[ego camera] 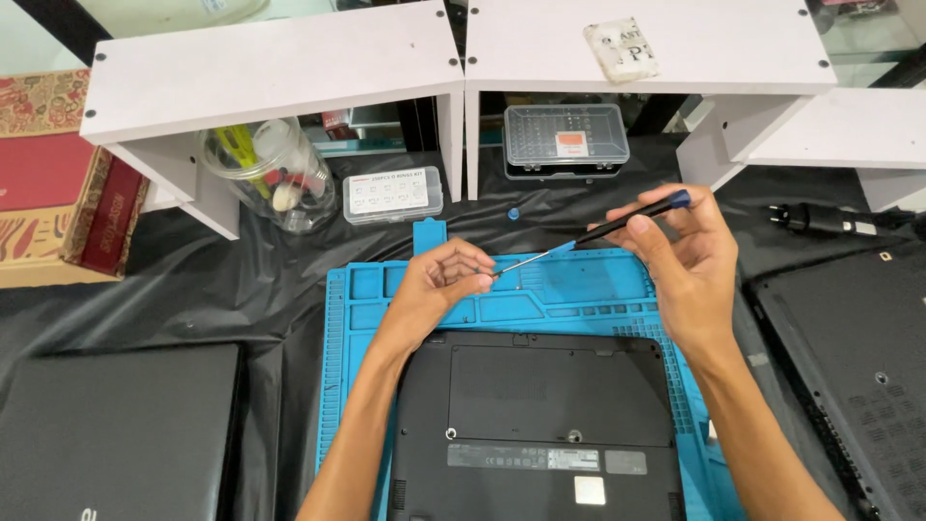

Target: Disassembling a laptop using a screwdriver and tweezers on a repair mat.

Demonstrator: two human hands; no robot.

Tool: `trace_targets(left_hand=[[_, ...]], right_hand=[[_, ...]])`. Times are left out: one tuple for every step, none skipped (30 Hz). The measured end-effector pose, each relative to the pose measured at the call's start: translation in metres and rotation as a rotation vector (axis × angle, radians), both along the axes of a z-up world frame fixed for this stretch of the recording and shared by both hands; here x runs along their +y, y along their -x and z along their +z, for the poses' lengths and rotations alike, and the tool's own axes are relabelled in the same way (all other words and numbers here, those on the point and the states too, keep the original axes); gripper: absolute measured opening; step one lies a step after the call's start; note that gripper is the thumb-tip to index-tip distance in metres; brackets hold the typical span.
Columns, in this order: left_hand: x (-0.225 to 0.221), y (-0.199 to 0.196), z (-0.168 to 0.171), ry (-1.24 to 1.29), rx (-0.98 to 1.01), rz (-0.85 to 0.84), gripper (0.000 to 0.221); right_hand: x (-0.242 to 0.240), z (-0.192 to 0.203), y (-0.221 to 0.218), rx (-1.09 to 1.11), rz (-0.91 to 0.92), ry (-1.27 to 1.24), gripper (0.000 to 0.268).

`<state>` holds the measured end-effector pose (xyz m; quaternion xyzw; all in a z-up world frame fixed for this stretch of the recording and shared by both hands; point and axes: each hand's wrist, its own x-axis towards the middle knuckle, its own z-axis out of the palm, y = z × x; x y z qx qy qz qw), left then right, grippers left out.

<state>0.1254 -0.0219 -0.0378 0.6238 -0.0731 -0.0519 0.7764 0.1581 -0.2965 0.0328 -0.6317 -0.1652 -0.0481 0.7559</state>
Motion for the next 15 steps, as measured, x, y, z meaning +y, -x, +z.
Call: trace_targets(left_hand=[[0.001,0.000,-0.001,-0.001,0.001,-0.004,0.015],[0.001,0.001,-0.002,-0.002,0.002,-0.008,0.016],[0.001,0.002,-0.001,-0.001,0.003,-0.008,0.016],[0.001,0.003,-0.001,0.001,0.003,-0.015,0.016],[0.001,0.003,0.000,0.003,0.000,-0.022,0.016],[0.001,0.003,0.001,0.003,-0.001,-0.022,0.016],[0.001,0.004,0.003,0.000,-0.004,-0.024,0.016],[0.001,0.005,0.004,-0.003,-0.007,-0.025,0.016],[0.001,0.005,0.004,-0.001,-0.005,-0.032,0.016],[0.001,0.005,0.004,-0.010,-0.010,-0.031,0.015],[0.000,0.005,0.003,-0.017,-0.012,-0.033,0.015],[-0.002,0.006,0.004,-0.013,-0.008,-0.043,0.015],[-0.002,0.006,0.006,-0.040,-0.016,-0.037,0.015],[-0.003,0.007,0.007,-0.066,-0.025,-0.032,0.015],[-0.003,0.006,0.008,-0.066,-0.027,-0.040,0.015]], right_hand=[[0.000,-0.001,0.001,-0.010,0.001,0.007,0.023],[-0.001,-0.002,0.001,-0.020,0.002,0.013,0.023],[0.000,-0.001,0.002,-0.019,0.002,0.014,0.023],[0.001,0.001,0.003,-0.011,0.005,0.019,0.023],[0.003,0.003,0.003,-0.004,0.009,0.023,0.023],[0.004,0.003,0.003,-0.006,0.009,0.024,0.023],[0.006,0.004,0.004,0.002,0.010,0.023,0.023],[0.006,0.004,0.005,0.010,0.012,0.023,0.023],[0.007,0.004,0.005,0.013,0.005,0.025,0.023],[0.007,0.003,0.005,-0.015,0.009,0.036,0.022],[0.006,0.003,0.006,-0.040,0.010,0.049,0.021],[0.005,0.005,0.007,-0.036,0.000,0.052,0.021],[0.006,0.006,0.008,-0.039,0.017,0.039,0.021],[0.006,0.009,0.008,-0.042,0.033,0.025,0.021],[0.005,0.010,0.008,-0.044,0.025,0.025,0.021]])
